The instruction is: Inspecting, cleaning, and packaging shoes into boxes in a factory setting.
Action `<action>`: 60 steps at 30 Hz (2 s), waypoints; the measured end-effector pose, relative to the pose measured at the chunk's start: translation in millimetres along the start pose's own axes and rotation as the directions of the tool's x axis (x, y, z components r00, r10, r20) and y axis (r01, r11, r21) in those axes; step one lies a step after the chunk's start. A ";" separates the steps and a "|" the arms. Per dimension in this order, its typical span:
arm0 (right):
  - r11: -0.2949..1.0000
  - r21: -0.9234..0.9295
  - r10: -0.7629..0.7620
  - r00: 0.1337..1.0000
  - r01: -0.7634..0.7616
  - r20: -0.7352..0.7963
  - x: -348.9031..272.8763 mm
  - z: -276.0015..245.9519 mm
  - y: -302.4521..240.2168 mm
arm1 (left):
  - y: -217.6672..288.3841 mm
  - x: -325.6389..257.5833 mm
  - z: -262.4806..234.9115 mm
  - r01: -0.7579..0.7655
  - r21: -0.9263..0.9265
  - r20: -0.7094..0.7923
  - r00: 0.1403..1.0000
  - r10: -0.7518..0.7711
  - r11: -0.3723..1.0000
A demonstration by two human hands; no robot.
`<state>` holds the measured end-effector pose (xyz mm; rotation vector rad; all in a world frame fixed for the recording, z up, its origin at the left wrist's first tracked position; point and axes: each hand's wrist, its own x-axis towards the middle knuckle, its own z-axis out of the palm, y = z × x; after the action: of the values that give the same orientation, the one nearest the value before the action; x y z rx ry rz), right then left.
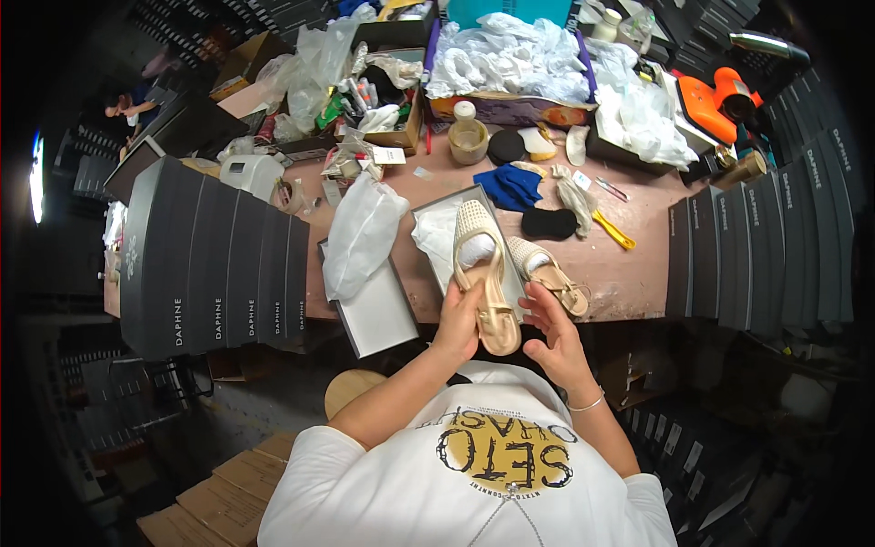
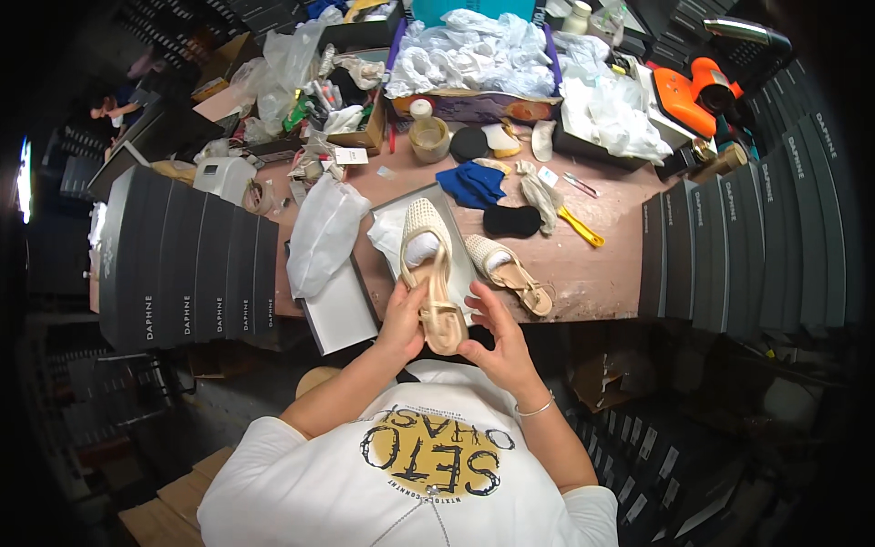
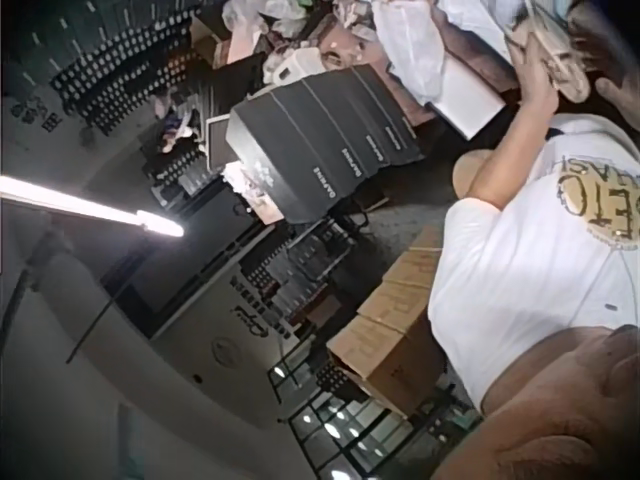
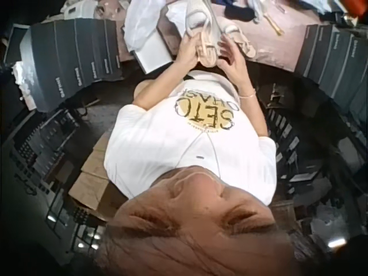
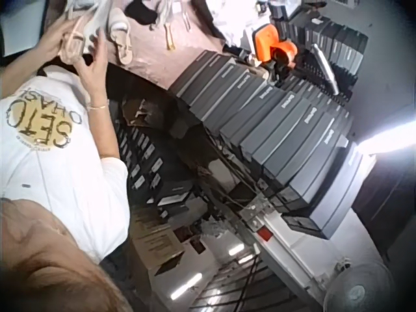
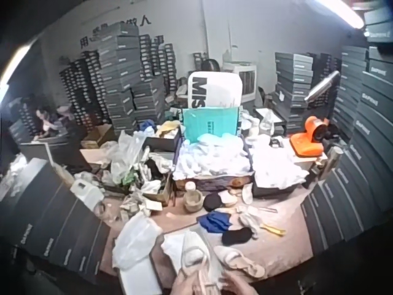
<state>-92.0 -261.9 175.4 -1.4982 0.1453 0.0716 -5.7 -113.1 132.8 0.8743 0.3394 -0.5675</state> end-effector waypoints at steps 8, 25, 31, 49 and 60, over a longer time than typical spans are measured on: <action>0.987 -0.144 0.058 0.995 -0.069 -0.075 4.8 10.4 51.7 | 17.0 -10.1 -19.2 -0.179 0.652 0.366 0.925 -0.098 0.737; 0.901 0.296 0.346 0.937 -0.318 -0.044 -14.7 29.3 18.6 | 135.6 200.2 -150.7 -0.146 0.896 0.287 0.912 0.295 -0.418; 0.805 0.377 0.269 0.848 -0.459 0.457 34.3 31.6 -17.1 | 113.5 9.3 -104.9 -0.258 0.940 0.326 0.869 0.372 -0.222; 0.896 0.379 0.187 0.971 -0.230 0.147 -5.2 -0.2 43.2 | 23.4 2.6 -41.9 -0.612 0.676 0.510 0.790 0.340 0.410; 0.481 0.830 0.175 0.896 0.283 -0.408 -119.3 3.7 41.0 | -16.3 -38.4 71.6 -0.822 0.518 0.848 0.456 -0.271 0.237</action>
<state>-215.4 -250.2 152.0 -0.4160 0.4367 -0.3753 -42.5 -165.9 184.9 1.6491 -1.3704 -0.6787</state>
